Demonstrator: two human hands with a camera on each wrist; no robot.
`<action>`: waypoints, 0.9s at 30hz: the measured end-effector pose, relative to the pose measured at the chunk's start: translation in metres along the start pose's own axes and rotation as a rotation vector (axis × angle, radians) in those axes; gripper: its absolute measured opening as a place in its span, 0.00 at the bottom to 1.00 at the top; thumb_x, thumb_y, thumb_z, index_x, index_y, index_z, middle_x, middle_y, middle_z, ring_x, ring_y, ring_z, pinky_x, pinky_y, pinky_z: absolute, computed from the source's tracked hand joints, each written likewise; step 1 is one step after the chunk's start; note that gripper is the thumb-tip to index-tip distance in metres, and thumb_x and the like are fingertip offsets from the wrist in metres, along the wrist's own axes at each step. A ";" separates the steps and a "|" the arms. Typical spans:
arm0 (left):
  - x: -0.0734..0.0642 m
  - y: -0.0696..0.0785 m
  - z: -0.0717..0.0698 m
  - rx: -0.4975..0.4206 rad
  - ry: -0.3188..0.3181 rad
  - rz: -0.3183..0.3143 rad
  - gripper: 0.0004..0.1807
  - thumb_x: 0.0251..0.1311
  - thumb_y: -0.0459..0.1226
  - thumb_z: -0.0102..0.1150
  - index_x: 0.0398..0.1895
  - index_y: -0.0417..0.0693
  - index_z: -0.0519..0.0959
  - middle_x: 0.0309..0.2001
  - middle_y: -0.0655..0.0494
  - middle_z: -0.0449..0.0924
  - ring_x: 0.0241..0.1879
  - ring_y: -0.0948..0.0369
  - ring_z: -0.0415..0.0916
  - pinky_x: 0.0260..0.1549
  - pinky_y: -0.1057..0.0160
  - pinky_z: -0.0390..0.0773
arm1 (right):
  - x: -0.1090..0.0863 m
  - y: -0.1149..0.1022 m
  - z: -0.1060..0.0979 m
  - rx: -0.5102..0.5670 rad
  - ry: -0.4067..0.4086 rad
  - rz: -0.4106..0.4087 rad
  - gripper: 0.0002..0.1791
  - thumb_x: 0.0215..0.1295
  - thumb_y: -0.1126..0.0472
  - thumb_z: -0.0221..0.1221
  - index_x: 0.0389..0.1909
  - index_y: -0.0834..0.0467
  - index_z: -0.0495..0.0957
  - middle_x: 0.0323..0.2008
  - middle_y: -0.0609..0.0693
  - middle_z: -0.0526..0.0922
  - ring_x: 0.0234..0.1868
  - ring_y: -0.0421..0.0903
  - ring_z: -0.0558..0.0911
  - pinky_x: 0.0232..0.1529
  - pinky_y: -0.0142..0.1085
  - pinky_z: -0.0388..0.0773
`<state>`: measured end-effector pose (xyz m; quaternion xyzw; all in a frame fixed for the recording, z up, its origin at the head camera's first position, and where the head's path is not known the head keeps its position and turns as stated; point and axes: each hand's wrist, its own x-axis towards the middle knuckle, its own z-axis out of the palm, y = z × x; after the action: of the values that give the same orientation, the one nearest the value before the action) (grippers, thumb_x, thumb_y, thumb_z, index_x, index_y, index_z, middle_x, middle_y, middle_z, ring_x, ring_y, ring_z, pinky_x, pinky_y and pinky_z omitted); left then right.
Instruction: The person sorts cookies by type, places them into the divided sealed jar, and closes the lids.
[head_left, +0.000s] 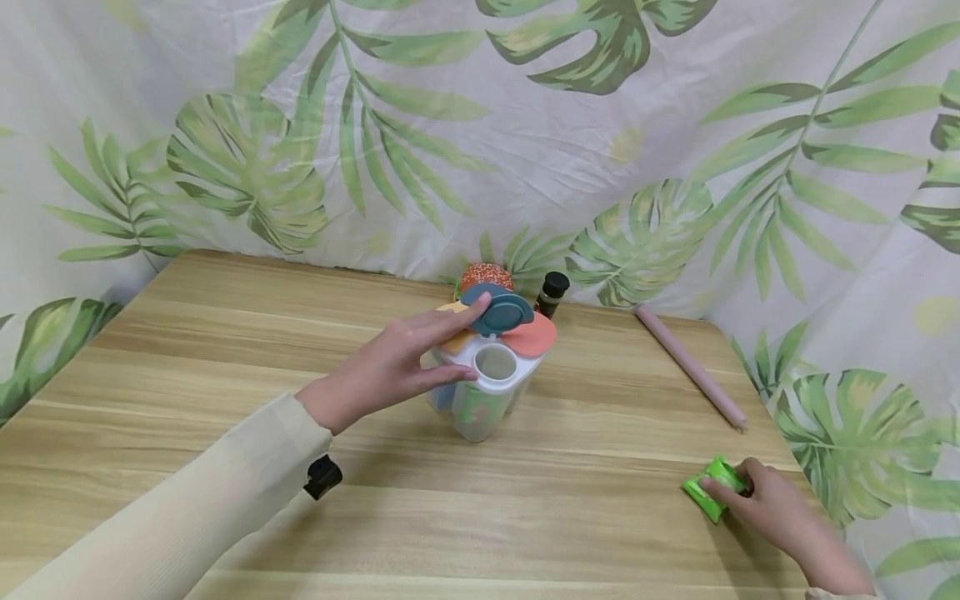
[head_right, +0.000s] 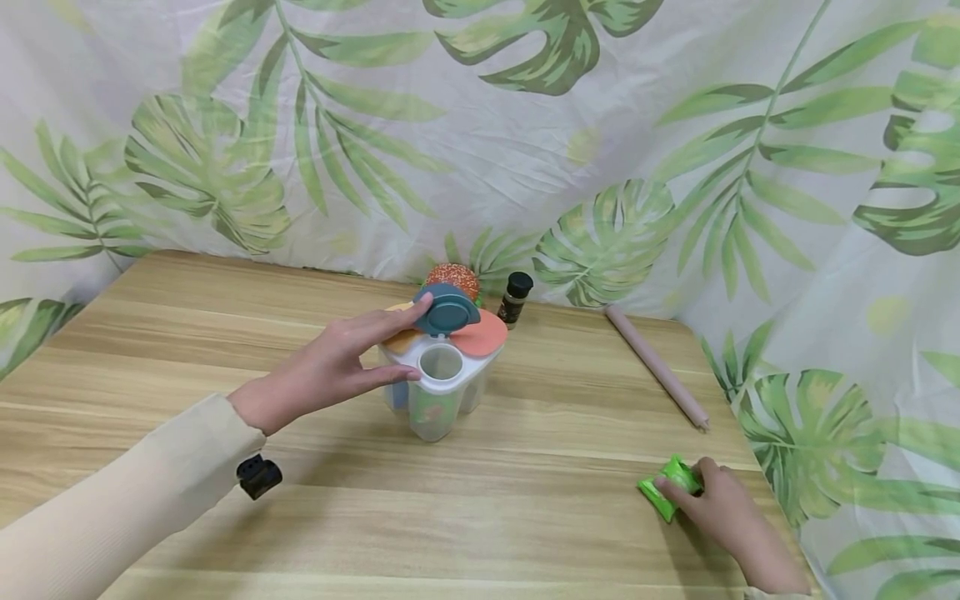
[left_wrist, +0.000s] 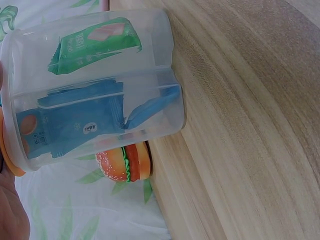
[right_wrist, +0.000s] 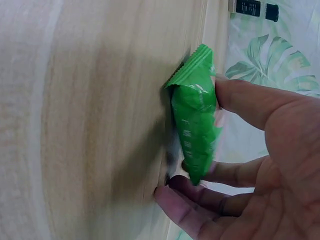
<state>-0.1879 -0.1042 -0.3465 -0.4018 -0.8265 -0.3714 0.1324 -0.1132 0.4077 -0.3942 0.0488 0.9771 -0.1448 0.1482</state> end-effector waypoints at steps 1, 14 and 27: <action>0.000 0.000 0.000 0.000 -0.001 0.002 0.50 0.58 0.40 0.77 0.82 0.51 0.61 0.65 0.52 0.82 0.64 0.55 0.80 0.62 0.51 0.82 | 0.000 0.000 0.000 0.008 -0.002 0.009 0.30 0.74 0.38 0.59 0.37 0.65 0.69 0.27 0.50 0.69 0.31 0.46 0.70 0.32 0.37 0.66; 0.000 -0.001 -0.001 0.007 0.002 0.013 0.50 0.58 0.40 0.77 0.82 0.50 0.61 0.65 0.50 0.82 0.64 0.54 0.81 0.62 0.52 0.82 | -0.004 -0.006 0.003 0.189 0.123 -0.049 0.32 0.72 0.56 0.66 0.56 0.72 0.57 0.31 0.54 0.75 0.28 0.40 0.72 0.26 0.31 0.71; -0.001 -0.002 0.000 0.011 0.008 0.021 0.50 0.58 0.41 0.77 0.82 0.51 0.61 0.65 0.50 0.83 0.64 0.54 0.81 0.62 0.51 0.82 | -0.008 -0.010 0.005 0.273 0.199 -0.098 0.30 0.75 0.54 0.64 0.60 0.71 0.63 0.36 0.59 0.81 0.27 0.33 0.76 0.24 0.31 0.76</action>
<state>-0.1889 -0.1051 -0.3478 -0.4081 -0.8237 -0.3672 0.1418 -0.1053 0.3967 -0.3934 0.0350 0.9594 -0.2777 0.0355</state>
